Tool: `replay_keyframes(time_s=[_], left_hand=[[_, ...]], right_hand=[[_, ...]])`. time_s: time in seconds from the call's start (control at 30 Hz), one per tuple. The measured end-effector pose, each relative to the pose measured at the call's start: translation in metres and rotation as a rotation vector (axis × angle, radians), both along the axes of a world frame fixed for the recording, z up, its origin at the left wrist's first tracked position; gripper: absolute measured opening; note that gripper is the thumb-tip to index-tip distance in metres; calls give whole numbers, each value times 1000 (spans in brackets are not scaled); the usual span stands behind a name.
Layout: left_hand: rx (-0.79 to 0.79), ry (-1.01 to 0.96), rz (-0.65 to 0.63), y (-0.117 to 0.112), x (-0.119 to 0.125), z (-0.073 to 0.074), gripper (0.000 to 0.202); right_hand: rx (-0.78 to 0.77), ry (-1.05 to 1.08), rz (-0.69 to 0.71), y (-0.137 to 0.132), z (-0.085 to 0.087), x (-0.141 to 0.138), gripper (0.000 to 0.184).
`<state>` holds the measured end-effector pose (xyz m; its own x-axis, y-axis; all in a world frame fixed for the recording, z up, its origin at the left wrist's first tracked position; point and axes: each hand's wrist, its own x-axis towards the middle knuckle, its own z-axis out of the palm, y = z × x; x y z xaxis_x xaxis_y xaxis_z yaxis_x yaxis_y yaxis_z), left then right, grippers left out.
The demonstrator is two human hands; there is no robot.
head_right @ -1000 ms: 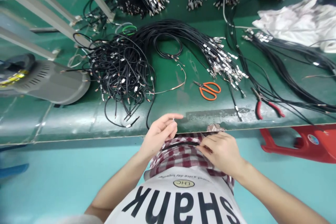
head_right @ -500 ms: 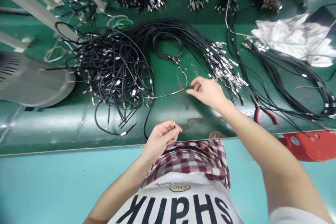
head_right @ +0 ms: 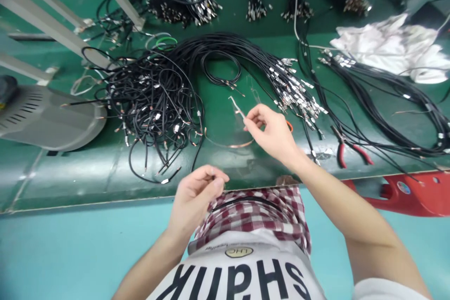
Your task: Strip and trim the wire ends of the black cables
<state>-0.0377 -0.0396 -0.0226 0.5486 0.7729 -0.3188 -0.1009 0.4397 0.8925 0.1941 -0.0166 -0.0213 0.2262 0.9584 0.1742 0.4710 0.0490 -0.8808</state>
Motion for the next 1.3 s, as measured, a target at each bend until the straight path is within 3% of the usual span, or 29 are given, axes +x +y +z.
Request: replay_keyframes(time_s=[0.1, 0.2, 0.33, 0.43, 0.53, 0.63, 0.7, 0.9, 0.97, 1.07, 1.3], left_hand=[[94, 1, 64, 3, 7, 9, 15], [86, -7, 44, 2, 20, 9, 23], [68, -5, 12, -8, 34, 4, 35], [94, -7, 64, -15, 35, 1, 28], [106, 0, 94, -17, 32, 0, 16], [100, 22, 80, -15, 27, 1, 14], [110, 40, 72, -14, 24, 3, 13], [96, 42, 24, -14, 24, 6, 12], [100, 57, 2, -14, 23, 4, 12], [105, 73, -15, -11, 20, 0, 12], [214, 44, 162, -5, 11, -1, 28]], right_hand=[[236, -291, -5, -44, 14, -9, 2], [397, -568, 59, -74, 17, -12, 11], [489, -836, 131, -94, 6, -14, 15], [536, -900, 148, -100, -2, -17, 15], [472, -671, 133, -104, -3, -17, 18], [212, -125, 210, -107, 0, -12, 33], [15, 179, 265, -108, 1, -8, 33], [-293, 626, 405, -102, -3, -11, 32], [-388, 706, 443, -101, -4, -13, 31], [-465, 710, 381, -103, -4, -13, 31], [-436, 358, 171, -125, 2, -2, 26]])
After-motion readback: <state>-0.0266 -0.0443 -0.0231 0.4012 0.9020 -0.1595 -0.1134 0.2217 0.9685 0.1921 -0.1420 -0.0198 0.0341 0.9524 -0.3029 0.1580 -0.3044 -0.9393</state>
